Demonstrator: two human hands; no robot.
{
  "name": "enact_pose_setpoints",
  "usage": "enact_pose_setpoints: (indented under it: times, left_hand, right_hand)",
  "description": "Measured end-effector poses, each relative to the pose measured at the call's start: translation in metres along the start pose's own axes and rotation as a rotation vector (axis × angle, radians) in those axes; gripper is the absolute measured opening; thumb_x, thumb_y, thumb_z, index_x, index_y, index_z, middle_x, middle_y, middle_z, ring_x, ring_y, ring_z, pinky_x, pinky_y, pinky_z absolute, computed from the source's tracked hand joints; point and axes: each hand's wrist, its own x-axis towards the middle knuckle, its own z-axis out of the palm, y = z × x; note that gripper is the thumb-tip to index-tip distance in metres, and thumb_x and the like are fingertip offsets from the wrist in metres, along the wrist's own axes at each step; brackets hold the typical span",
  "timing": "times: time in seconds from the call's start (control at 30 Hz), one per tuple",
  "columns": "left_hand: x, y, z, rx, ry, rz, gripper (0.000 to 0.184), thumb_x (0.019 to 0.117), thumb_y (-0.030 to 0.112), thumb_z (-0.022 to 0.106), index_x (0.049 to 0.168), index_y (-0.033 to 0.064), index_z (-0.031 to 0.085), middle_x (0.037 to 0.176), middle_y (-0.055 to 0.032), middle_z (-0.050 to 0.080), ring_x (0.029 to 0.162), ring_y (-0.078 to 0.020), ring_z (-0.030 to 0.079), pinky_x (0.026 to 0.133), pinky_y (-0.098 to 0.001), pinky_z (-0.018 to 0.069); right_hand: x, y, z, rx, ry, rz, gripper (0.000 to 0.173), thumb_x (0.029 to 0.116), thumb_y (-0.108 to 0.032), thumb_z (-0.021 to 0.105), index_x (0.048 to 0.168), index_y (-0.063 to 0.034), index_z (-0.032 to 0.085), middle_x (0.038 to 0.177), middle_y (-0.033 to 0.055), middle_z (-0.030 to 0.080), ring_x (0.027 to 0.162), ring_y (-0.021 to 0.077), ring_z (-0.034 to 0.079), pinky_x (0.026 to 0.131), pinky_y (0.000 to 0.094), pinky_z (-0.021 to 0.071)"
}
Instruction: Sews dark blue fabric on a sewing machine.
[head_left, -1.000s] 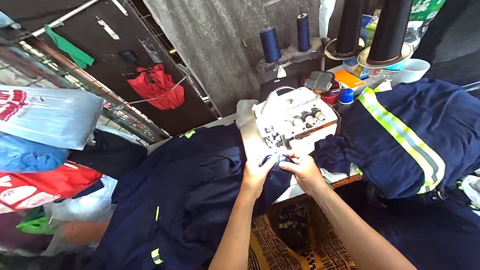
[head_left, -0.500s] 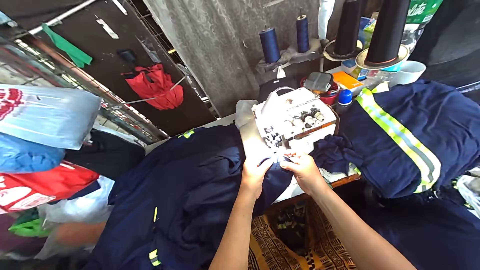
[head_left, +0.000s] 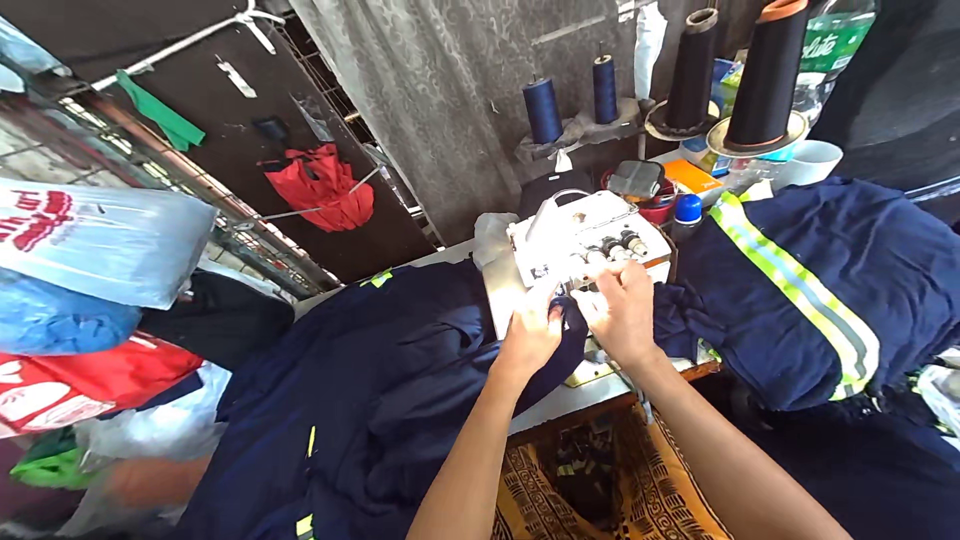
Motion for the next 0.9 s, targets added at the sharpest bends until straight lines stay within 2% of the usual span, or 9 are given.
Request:
enact_pose_setpoints:
  times: [0.07, 0.2, 0.4, 0.53, 0.57, 0.63, 0.7, 0.8, 0.9]
  left_hand:
    - [0.008, 0.006, -0.003, 0.033, -0.076, -0.047, 0.042, 0.1010, 0.004, 0.050, 0.142, -0.0026, 0.056, 0.136, -0.0225, 0.063, 0.131, -0.0295, 0.058, 0.113, -0.0417, 0.0421]
    - [0.013, 0.009, -0.003, 0.043, -0.119, -0.080, 0.046, 0.1010, 0.003, 0.049, 0.146, 0.0015, 0.053, 0.138, -0.0203, 0.062, 0.132, -0.0282, 0.057, 0.114, -0.0418, 0.0417]
    - [0.014, 0.007, -0.004, 0.035, -0.128, -0.065, 0.046, 0.0998, 0.001, 0.048, 0.145, 0.0007, 0.054, 0.138, -0.0210, 0.062, 0.132, -0.0289, 0.057, 0.113, -0.0420, 0.0419]
    - [0.014, 0.011, -0.005, 0.083, -0.136, -0.095, 0.038, 0.1020, 0.004, 0.048, 0.138, -0.0040, 0.059, 0.133, -0.0233, 0.063, 0.129, -0.0310, 0.059, 0.111, -0.0430, 0.0433]
    - [0.013, 0.010, -0.005, 0.083, -0.131, -0.097, 0.039, 0.1019, 0.003, 0.048, 0.139, -0.0045, 0.058, 0.134, -0.0241, 0.063, 0.129, -0.0318, 0.059, 0.112, -0.0435, 0.0428]
    - [0.013, 0.008, -0.003, 0.062, -0.113, -0.080, 0.040, 0.1012, 0.002, 0.048, 0.140, -0.0048, 0.057, 0.135, -0.0247, 0.062, 0.130, -0.0320, 0.058, 0.113, -0.0439, 0.0421]
    - [0.014, 0.002, 0.002, 0.038, -0.064, -0.030, 0.040, 0.0989, 0.000, 0.049, 0.138, -0.0048, 0.059, 0.132, -0.0249, 0.064, 0.127, -0.0326, 0.060, 0.111, -0.0450, 0.0441]
    - [0.014, 0.005, 0.001, 0.052, -0.075, -0.036, 0.040, 0.0996, 0.000, 0.049, 0.138, -0.0039, 0.059, 0.132, -0.0244, 0.064, 0.128, -0.0324, 0.059, 0.112, -0.0438, 0.0435]
    - [0.014, 0.011, -0.001, 0.058, -0.088, -0.046, 0.035, 0.0991, -0.001, 0.049, 0.131, -0.0079, 0.062, 0.128, -0.0262, 0.065, 0.126, -0.0336, 0.060, 0.110, -0.0438, 0.0441]
  right_hand:
    - [0.005, 0.004, 0.005, -0.073, 0.005, -0.053, 0.018, 0.0833, -0.020, 0.078, 0.099, -0.0106, 0.078, 0.093, 0.0156, 0.066, 0.090, 0.0358, 0.064, 0.081, 0.0545, 0.0476]
    - [0.005, 0.010, 0.009, -0.106, 0.069, -0.066, 0.011, 0.0875, -0.018, 0.073, 0.096, -0.0158, 0.080, 0.091, 0.0124, 0.066, 0.091, 0.0329, 0.063, 0.082, 0.0516, 0.0458]
    - [0.008, 0.011, 0.016, -0.160, 0.164, -0.042, 0.026, 0.0852, -0.030, 0.075, 0.081, -0.0042, 0.073, 0.076, 0.0100, 0.063, 0.079, 0.0298, 0.061, 0.079, 0.0492, 0.0428]
    - [0.008, 0.006, 0.007, -0.207, 0.101, -0.049, 0.038, 0.0829, -0.038, 0.077, 0.100, -0.0047, 0.075, 0.089, 0.0150, 0.066, 0.089, 0.0356, 0.064, 0.079, 0.0529, 0.0448]
    - [0.009, 0.006, 0.007, -0.206, 0.092, -0.063, 0.034, 0.0832, -0.034, 0.077, 0.101, -0.0053, 0.075, 0.089, 0.0154, 0.065, 0.089, 0.0359, 0.063, 0.079, 0.0530, 0.0450]
    - [0.010, 0.007, 0.008, -0.209, 0.094, -0.083, 0.019, 0.0844, -0.025, 0.073, 0.089, -0.0065, 0.075, 0.085, 0.0138, 0.064, 0.087, 0.0350, 0.063, 0.079, 0.0523, 0.0444]
    - [0.013, 0.007, 0.009, -0.223, 0.103, -0.079, 0.020, 0.0867, -0.027, 0.071, 0.082, -0.0072, 0.074, 0.083, 0.0120, 0.066, 0.087, 0.0338, 0.063, 0.079, 0.0521, 0.0441]
    - [0.014, 0.004, 0.006, -0.277, 0.071, -0.022, 0.028, 0.0884, -0.035, 0.072, 0.090, -0.0076, 0.077, 0.090, 0.0131, 0.069, 0.090, 0.0348, 0.065, 0.079, 0.0535, 0.0457]
    - [0.013, -0.001, -0.001, -0.282, 0.055, 0.010, 0.034, 0.0821, -0.036, 0.077, 0.097, -0.0053, 0.075, 0.094, 0.0168, 0.069, 0.091, 0.0384, 0.066, 0.076, 0.0551, 0.0471]
